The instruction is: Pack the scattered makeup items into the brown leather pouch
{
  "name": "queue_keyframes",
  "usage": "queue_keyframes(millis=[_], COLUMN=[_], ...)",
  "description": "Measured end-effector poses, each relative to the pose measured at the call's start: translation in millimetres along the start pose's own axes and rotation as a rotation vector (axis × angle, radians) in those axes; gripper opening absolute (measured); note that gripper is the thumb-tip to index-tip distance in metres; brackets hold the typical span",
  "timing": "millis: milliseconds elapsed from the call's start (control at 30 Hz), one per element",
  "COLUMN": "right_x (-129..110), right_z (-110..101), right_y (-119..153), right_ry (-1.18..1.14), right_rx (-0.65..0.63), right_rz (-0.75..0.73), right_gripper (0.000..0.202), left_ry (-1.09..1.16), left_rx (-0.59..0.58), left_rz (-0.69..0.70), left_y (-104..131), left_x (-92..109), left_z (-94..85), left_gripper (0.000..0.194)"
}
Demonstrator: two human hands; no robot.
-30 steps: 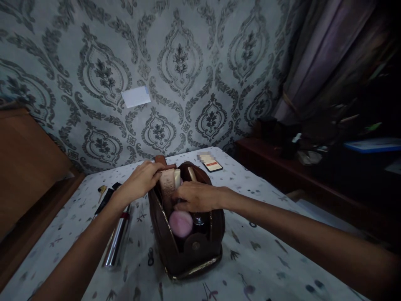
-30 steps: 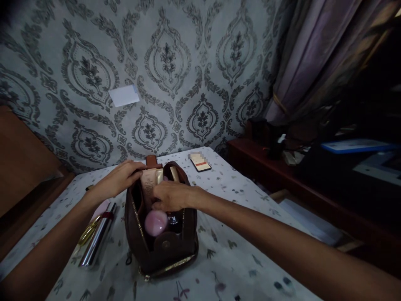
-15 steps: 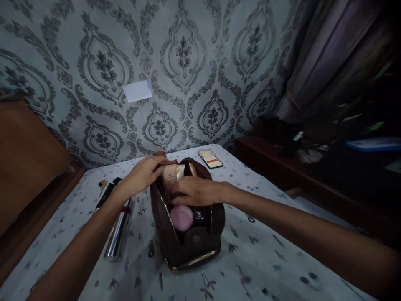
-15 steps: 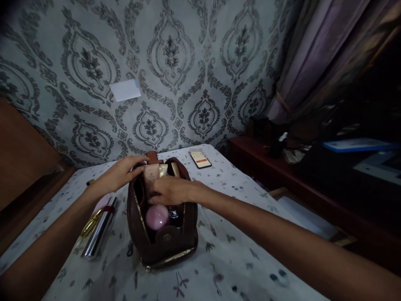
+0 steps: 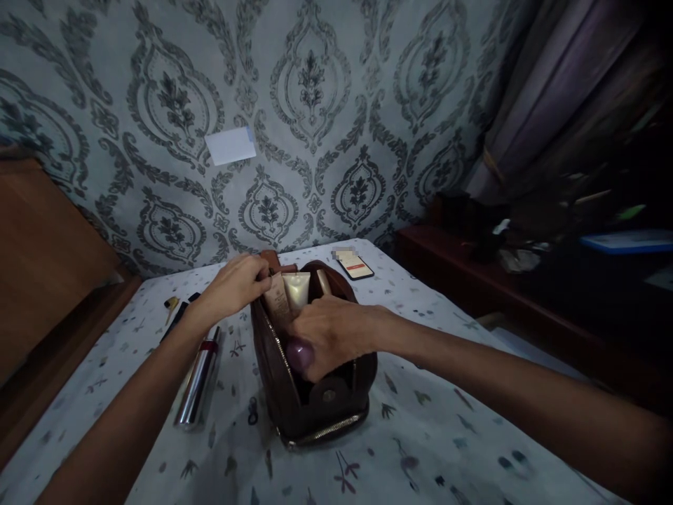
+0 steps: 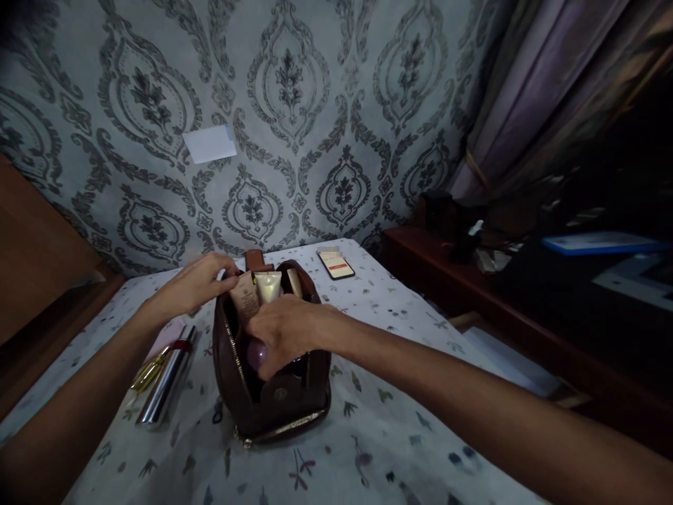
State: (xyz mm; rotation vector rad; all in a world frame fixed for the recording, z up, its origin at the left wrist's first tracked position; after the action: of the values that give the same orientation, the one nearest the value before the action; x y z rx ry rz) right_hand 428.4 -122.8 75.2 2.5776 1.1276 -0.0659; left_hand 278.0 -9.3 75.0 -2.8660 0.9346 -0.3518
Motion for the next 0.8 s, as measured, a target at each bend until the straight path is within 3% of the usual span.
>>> queue_keyframes(millis=[267,467,800], right_x=[9,17,16], right_z=[9,11,8], right_y=[-1,0,5], right_ry=[0.013,-0.04,-0.032], right_rx=[0.045,0.018,0.02], right_rz=[-0.049,-0.074,-0.045], right_gripper=[0.029,0.046,0.054], left_ry=[-0.035,-0.043,-0.066], left_rx=[-0.007,0.015,0.051], left_rz=[0.031,0.019,0.035], left_y=[2,2,3], left_x=[-1,-2,1], left_z=[2.0,6.4,10.2], left_gripper=[0.017,0.018,0.025])
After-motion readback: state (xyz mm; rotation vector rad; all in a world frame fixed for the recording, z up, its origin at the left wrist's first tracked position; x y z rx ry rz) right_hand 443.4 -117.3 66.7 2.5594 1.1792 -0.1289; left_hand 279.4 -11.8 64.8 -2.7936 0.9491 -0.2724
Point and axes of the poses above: each hand's wrist, its own y-axis away from the middle knuckle, its own z-axis out of the palm, x = y × z, the point moved 1 cm from there along -y, towards the middle knuckle, and after that the axes turned 14 degrees about -z, right-handed, at the moved point
